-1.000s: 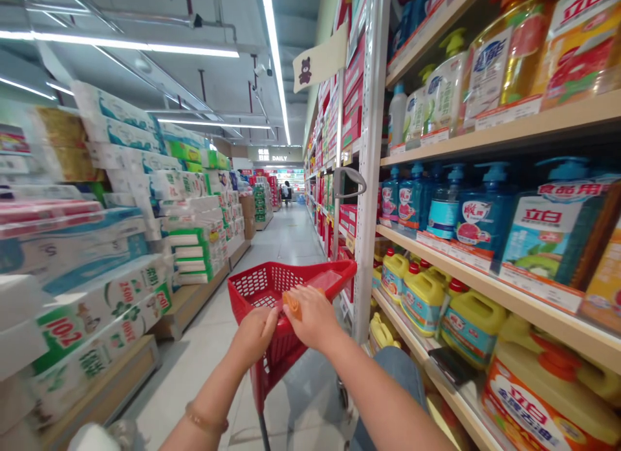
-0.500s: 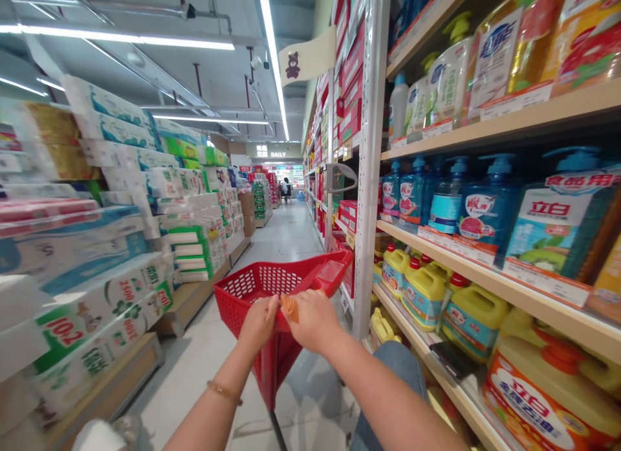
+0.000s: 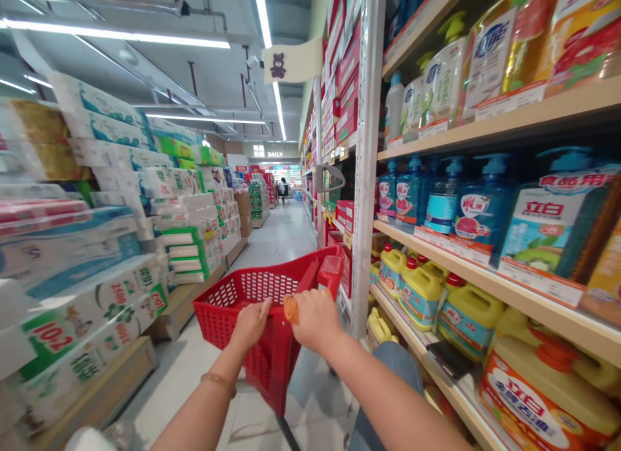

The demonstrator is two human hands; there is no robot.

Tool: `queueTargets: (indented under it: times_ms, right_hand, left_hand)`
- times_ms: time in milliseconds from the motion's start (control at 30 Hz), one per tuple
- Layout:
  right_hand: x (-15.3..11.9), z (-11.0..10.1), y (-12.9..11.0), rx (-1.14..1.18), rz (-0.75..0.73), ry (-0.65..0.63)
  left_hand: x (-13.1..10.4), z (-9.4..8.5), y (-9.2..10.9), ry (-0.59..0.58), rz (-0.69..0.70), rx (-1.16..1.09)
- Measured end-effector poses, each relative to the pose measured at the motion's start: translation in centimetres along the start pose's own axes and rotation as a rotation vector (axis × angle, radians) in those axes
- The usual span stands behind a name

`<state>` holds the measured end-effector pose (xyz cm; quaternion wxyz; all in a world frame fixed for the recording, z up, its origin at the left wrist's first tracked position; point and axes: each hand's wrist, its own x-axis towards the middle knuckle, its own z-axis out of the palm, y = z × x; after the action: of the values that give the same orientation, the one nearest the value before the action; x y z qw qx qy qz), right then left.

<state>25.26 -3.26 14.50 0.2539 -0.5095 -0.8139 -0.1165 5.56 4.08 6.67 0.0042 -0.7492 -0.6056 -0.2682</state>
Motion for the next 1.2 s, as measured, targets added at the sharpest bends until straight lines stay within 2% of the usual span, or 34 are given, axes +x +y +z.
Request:
queueTargets:
  times_ms: [100,200,300,400,467,567,667,767,867,933,1000,1067,1133,1200]
  right_hand:
    - [0.3,0.0,1.9,0.016,0.173,0.066]
    - [0.8,1.2,1.2,-0.046,0.301,0.075]
    - [1.0,2.9,-0.7,-0.098,0.181,0.002]
    - [0.8,3.7,-0.3,-0.06,0.009,-0.047]
    - [0.8,3.5,1.4,-0.019,0.006,-0.039]
    - [1.0,3.4,3.7,-0.031,0.133,0.043]
    - [1.1,5.1,3.1,-0.042,0.189,0.078]
    - [0.8,7.9,0.7,0.047,0.001,0.003]
    - [0.7,9.7,0.3,0.131,-0.124,-0.022]
    - [0.8,9.8,1.7,0.133,-0.091,-0.014]
    - [1.0,9.7,3.4,0.103,0.003,0.018]
    - [1.1,9.8,4.1,0.082,0.106,0.055]
    - [1.0,10.6,3.3,0.102,0.153,0.064]
    - [0.7,11.8,1.4,0.151,0.115,0.029]
  left_hand:
    - [0.1,0.6,-0.1,0.015,-0.028,0.069]
    - [0.0,1.8,1.1,0.005,-0.026,0.117]
    - [-0.4,2.3,2.0,-0.019,-0.005,0.113]
    - [-1.3,1.4,0.6,-0.037,-0.009,0.095]
    - [-2.1,0.6,-1.2,-0.036,-0.062,0.105]
    - [-3.3,0.2,-3.1,-0.041,-0.14,0.167]
    - [-4.1,0.8,-2.5,-0.039,-0.142,0.221]
    - [-4.4,1.7,-0.9,-0.033,-0.131,0.234]
    - [-5.3,1.8,-1.1,-0.059,-0.029,0.228]
    - [-6.4,1.6,-2.3,-0.046,-0.019,0.269]
    - [-7.7,1.3,-3.5,0.025,-0.072,0.364]
    - [-8.7,1.1,-4.0,0.068,-0.134,0.427]
    - [-9.2,1.2,-3.5,0.06,-0.181,0.438]
    - [-9.1,1.3,-2.5,0.013,-0.196,0.421]
